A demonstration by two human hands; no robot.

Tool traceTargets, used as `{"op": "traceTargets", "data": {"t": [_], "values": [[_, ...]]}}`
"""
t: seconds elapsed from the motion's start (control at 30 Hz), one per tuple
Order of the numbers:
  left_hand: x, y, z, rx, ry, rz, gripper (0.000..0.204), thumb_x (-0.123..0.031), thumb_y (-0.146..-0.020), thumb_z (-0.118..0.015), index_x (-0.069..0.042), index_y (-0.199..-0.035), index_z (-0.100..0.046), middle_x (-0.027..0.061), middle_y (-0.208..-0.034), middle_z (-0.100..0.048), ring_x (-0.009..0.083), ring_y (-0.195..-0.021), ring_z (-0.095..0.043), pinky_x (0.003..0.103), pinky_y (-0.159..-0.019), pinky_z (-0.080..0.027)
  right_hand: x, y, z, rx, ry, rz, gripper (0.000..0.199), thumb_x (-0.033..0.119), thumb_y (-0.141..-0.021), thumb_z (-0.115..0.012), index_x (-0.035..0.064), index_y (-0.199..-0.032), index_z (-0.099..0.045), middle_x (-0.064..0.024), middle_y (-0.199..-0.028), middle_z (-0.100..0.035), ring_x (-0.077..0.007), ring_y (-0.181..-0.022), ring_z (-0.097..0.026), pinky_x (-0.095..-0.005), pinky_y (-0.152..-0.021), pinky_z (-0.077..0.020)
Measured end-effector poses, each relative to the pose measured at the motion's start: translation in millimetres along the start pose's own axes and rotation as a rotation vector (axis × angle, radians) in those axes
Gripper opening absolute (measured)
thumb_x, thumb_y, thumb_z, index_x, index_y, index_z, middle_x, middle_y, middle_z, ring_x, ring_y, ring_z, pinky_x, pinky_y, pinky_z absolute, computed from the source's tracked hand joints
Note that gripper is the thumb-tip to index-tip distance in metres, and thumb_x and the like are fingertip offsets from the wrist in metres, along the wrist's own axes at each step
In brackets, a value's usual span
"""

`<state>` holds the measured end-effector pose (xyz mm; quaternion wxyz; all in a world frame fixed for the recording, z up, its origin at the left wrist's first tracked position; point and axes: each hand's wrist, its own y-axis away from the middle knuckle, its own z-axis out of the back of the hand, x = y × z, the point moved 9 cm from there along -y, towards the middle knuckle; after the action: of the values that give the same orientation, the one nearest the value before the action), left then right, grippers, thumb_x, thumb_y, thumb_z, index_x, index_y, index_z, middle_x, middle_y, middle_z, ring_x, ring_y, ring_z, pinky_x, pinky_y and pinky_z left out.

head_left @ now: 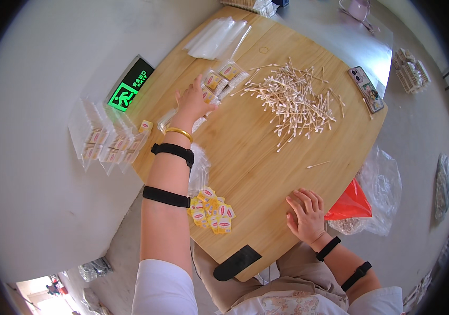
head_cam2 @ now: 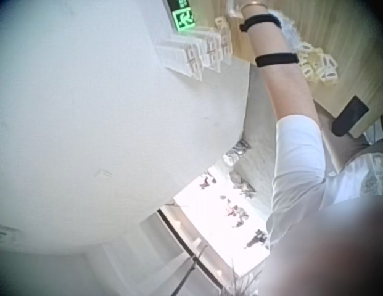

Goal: Sort and arrange cotton swabs into specific quantities or patterns.

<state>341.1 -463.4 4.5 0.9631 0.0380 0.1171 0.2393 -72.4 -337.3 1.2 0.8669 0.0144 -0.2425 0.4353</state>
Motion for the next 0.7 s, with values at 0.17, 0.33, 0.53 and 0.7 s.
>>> {"op": "traceTargets", "data": {"t": [0.17, 0.33, 0.53, 0.7], "values": [[5.0, 2.1, 3.5, 0.044, -0.037, -0.007, 0.119, -0.041, -0.062, -0.089, -0.012, -0.155, -0.022, 0.0159, -0.139, -0.056, 0.0305, -0.129, -0.053, 0.062, -0.113, -0.020, 0.3, -0.1, 0.6, -0.001, -0.001, 0.000, 0.044, 0.021, -0.077, -0.067, 0.0126, -0.120, -0.064, -0.0088, -0.129, -0.056, -0.0290, -0.127, -0.048, -0.0489, -0.108, -0.0367], [3.9, 5.3, 5.2, 0.084, -0.112, 0.056, 0.126, -0.046, -0.058, -0.090, -0.012, -0.156, -0.019, 0.0187, -0.143, -0.051, 0.0337, -0.137, -0.044, 0.065, -0.115, -0.014, -0.3, 0.3, 0.0, -0.002, 0.004, 0.000, 0.044, 0.021, -0.077, -0.067, 0.0126, -0.120, -0.065, -0.0088, -0.129, -0.056, -0.0289, -0.126, -0.048, -0.0487, -0.109, -0.0363], [-21.2, -11.8, 11.4, -0.014, -0.063, -0.011, 0.132, -0.056, -0.059, -0.088, -0.011, -0.157, -0.013, 0.0209, -0.155, -0.034, 0.0332, -0.145, -0.031, 0.063, -0.116, -0.011, -1.1, -0.7, 0.5, -0.003, 0.002, -0.004, 0.044, 0.021, -0.078, -0.067, 0.0128, -0.121, -0.065, -0.0086, -0.129, -0.056, -0.0284, -0.127, -0.048, -0.0487, -0.108, -0.0368], [-19.9, -32.1, 0.4, 0.063, 0.007, 0.054, 0.128, -0.054, -0.059, -0.088, -0.007, -0.155, -0.018, 0.0176, -0.146, -0.050, 0.0313, -0.134, -0.048, 0.064, -0.117, -0.009, -2.2, 0.7, -0.5, 0.008, -0.001, -0.006, 0.043, 0.022, -0.079, -0.066, 0.0136, -0.121, -0.065, -0.0084, -0.129, -0.057, -0.0284, -0.127, -0.049, -0.0495, -0.108, -0.0369]]}}
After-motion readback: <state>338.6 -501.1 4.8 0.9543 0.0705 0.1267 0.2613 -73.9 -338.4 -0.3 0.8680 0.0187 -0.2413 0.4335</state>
